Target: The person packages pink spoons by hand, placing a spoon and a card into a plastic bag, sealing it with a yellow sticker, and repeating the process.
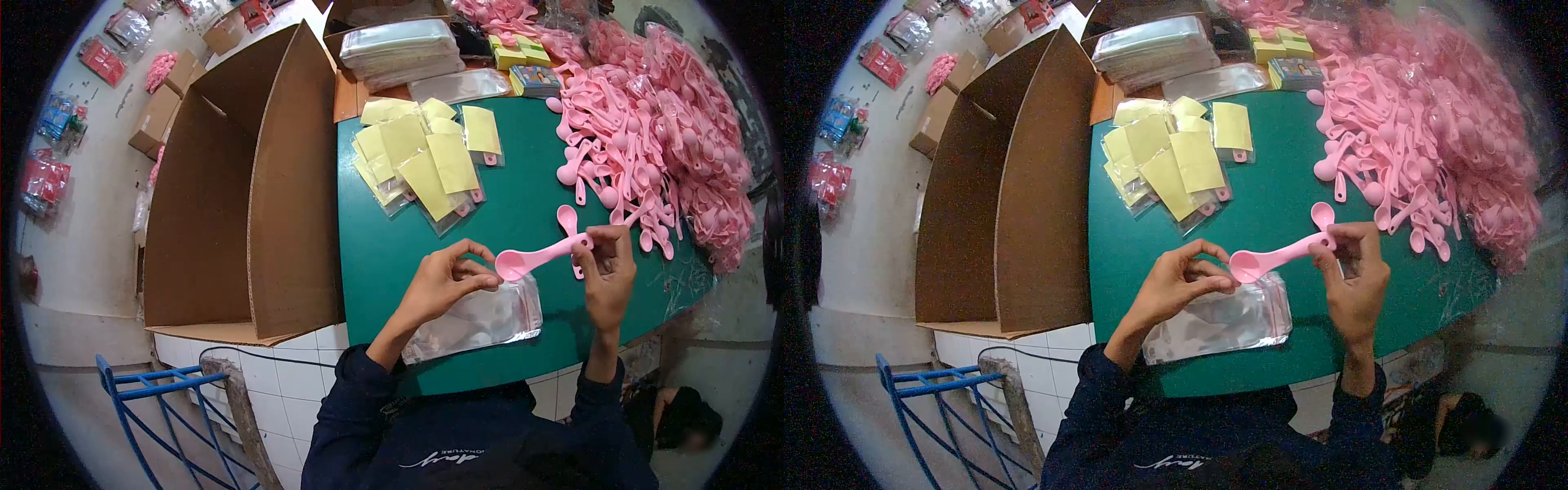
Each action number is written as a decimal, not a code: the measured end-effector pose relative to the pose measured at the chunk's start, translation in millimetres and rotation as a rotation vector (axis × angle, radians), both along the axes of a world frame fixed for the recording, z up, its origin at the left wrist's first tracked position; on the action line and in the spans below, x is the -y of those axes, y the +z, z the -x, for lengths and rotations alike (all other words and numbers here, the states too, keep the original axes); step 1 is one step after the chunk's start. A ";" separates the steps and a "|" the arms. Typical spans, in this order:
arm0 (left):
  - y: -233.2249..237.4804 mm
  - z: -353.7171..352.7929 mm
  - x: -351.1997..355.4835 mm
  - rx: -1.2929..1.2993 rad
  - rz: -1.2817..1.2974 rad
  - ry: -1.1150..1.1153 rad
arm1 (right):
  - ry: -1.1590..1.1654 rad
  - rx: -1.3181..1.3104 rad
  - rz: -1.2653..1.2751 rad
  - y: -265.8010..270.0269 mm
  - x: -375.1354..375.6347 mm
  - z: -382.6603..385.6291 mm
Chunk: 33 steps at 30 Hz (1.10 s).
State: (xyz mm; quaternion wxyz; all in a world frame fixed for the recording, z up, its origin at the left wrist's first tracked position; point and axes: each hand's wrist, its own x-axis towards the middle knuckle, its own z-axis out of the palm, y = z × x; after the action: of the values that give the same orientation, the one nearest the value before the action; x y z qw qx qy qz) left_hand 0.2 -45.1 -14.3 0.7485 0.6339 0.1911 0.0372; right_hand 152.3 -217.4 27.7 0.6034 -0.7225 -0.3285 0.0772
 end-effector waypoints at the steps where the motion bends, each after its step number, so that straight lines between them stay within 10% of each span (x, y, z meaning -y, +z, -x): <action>1: 1.7 -0.2 -0.3 -0.005 -0.001 0.002 | 0.018 -0.002 0.024 1.6 -0.4 1.6; 33: 8.4 2.2 -3.1 0.081 0.022 0.107 | 0.075 0.091 0.000 16.3 -18.5 8.8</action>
State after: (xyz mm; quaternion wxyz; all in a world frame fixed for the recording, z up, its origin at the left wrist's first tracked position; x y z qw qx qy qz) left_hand -2.1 -42.0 -5.8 0.7596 0.6124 0.1946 0.1008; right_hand 143.5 -198.8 44.0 0.5844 -0.7124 -0.3827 0.0670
